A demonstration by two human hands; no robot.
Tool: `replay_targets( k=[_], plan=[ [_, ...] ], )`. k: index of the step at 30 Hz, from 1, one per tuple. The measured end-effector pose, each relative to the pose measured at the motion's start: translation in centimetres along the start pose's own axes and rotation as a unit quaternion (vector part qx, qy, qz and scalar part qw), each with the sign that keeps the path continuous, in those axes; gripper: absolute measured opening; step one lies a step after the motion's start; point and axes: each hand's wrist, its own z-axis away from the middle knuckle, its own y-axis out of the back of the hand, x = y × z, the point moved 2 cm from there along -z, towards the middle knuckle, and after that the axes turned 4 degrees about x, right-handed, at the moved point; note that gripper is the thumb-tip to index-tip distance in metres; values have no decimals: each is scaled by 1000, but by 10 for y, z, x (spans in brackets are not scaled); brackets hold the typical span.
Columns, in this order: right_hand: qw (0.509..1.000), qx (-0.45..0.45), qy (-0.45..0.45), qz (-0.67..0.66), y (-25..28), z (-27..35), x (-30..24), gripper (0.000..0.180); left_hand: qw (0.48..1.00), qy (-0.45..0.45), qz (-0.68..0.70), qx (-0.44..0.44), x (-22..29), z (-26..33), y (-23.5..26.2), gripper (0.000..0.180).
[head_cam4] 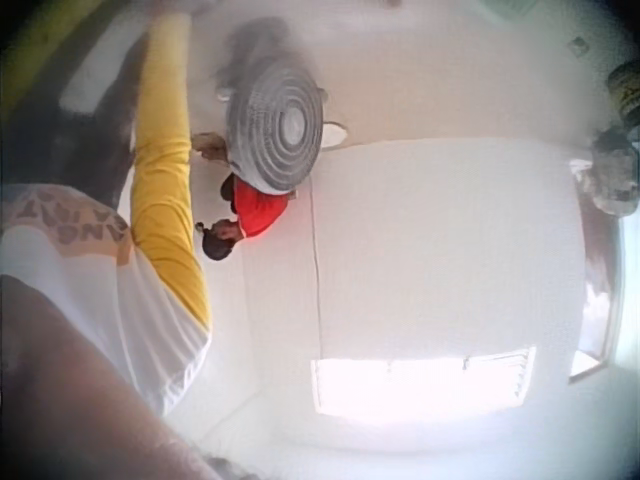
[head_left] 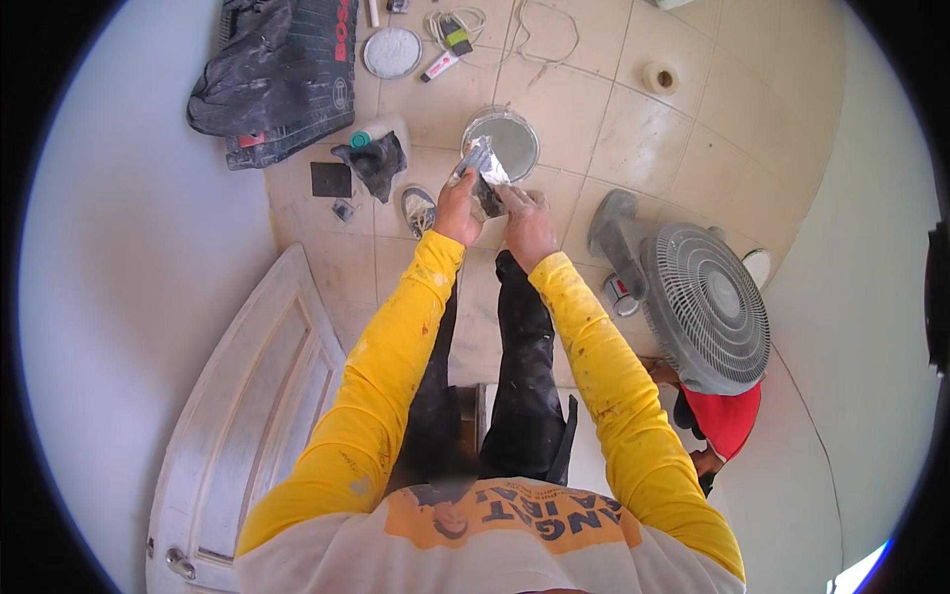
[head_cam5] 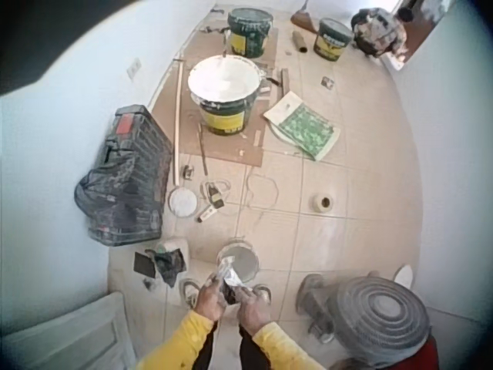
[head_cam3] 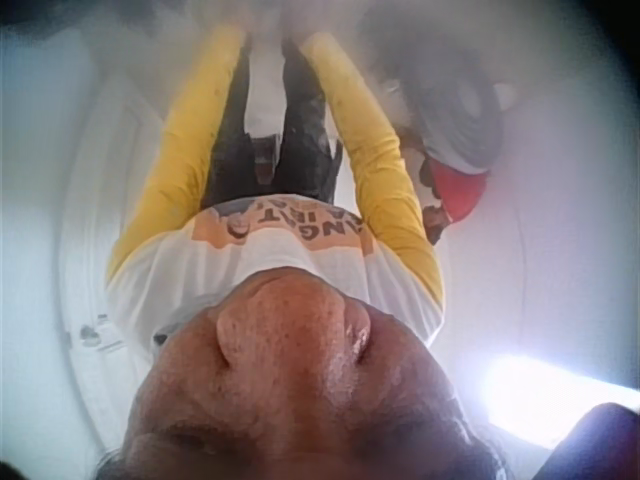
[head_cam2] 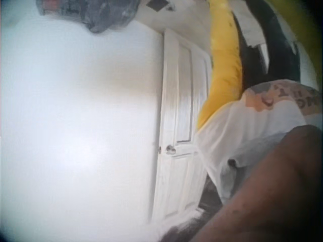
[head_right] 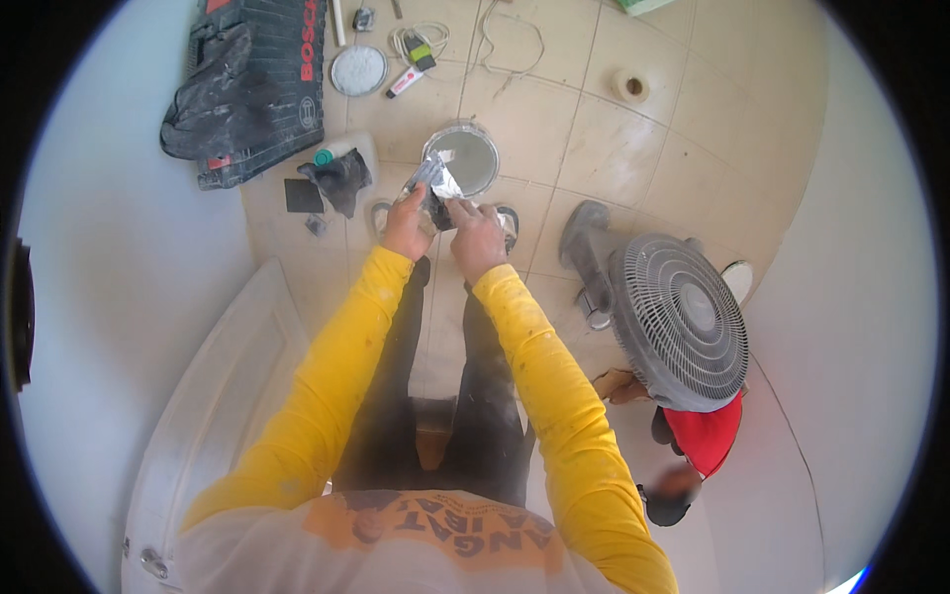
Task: The person applies putty to a white door using a putty knife and a hawk. They repeatedly spread the putty across the door surface, occasionally reloading the hawk from a bucket on the floor.
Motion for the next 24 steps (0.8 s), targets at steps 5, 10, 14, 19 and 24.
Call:
replay_targets(
  k=[5, 10, 14, 19, 24],
  plan=[
    [986, -68, -153, -1, -34, -39, 42, 41, 998, 56, -16, 17, -25, -5, 11, 36],
    [965, -25, -255, -49, -66, -67, 108, 32, 995, 73, 1, 62, -38, -16, 73, 34],
    [782, -27, -432, -448, -86, -55, 158, 31, 942, 284, 47, 169, -39, -11, 92, 26],
    [541, -151, -524, -640, -88, -32, 159, 27, 860, 440, 221, 130, -56, -36, 82, 29],
    [659, -219, -418, -586, -57, -3, 141, 21, 935, 309, -40, 169, -38, -70, 90, 23]
  ],
)
